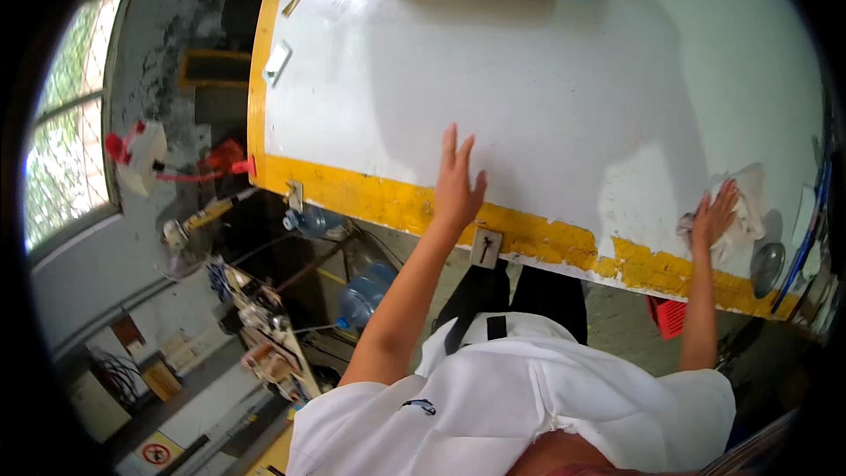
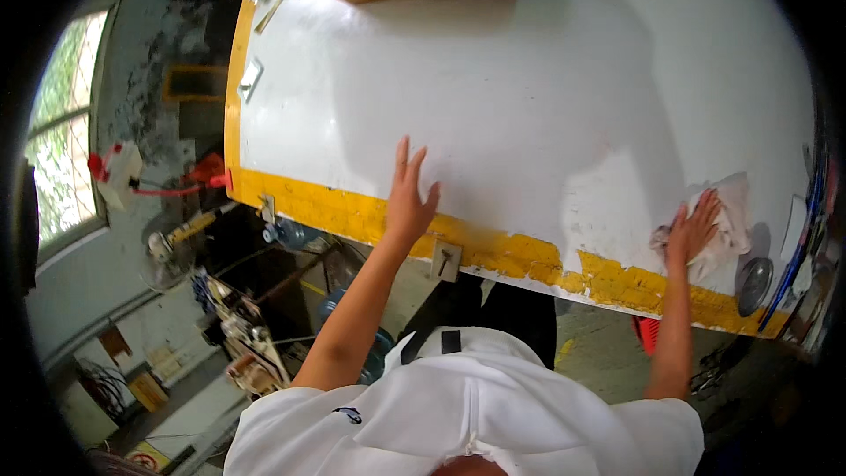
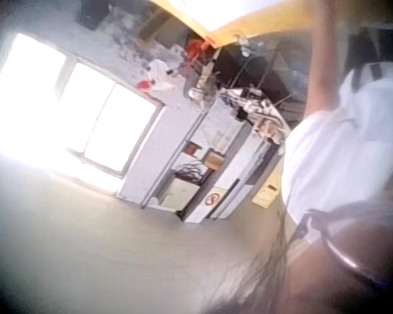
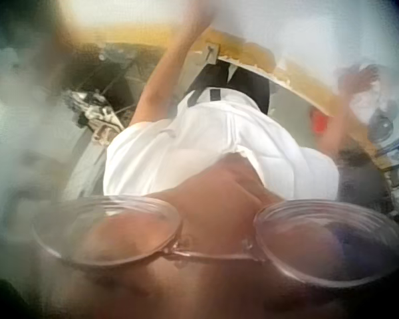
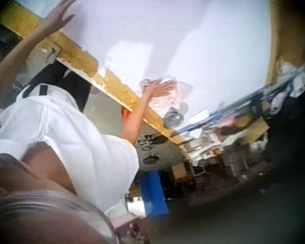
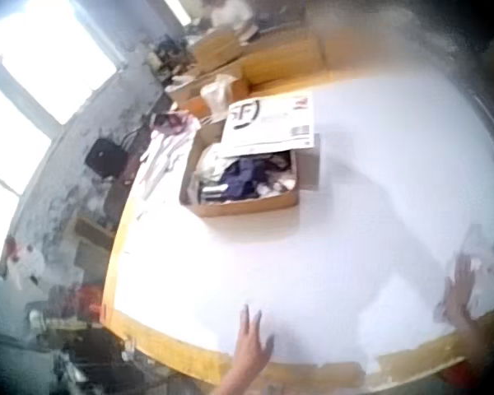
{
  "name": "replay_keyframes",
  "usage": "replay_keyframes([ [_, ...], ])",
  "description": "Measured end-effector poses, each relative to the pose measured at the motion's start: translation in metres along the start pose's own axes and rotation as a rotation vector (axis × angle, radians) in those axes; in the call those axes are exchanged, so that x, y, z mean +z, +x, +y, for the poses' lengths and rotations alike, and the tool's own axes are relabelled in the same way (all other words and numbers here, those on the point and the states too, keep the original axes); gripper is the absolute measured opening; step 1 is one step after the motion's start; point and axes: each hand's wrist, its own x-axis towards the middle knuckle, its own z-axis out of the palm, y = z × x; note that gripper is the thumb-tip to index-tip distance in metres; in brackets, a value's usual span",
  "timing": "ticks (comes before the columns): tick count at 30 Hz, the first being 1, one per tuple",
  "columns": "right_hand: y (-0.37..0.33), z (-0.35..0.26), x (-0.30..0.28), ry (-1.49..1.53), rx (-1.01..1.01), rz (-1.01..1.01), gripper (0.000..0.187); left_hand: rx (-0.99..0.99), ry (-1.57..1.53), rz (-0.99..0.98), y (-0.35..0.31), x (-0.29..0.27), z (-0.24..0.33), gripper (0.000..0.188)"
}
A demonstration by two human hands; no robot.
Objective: The person walks through a workshop, moves several large water jugs, and then wipes a large white table surface with a cloth. The person handles a glass and a cloth during the cleaning process.
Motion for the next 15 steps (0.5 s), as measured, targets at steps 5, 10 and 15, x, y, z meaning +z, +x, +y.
replay_keyframes([
  [5, 0.011, -0.120, 0.000, -0.026, -0.215, 0.010, 0.060, -0.196, -0.027, 0.197, -0.121, -0.051, -0.066, 0.041],
  [10, 0.044, -0.302, -0.019, 0.073, -0.475, -0.054, 0.061, -0.515, 0.050, 0.276, -0.257, -0.077, -0.125, 0.042],
  [15, 0.042, -0.470, -0.035, 0.157, -0.715, 0.001, 0.060, -0.982, -0.039, 0.191, -0.391, -0.073, -0.152, 0.041],
])
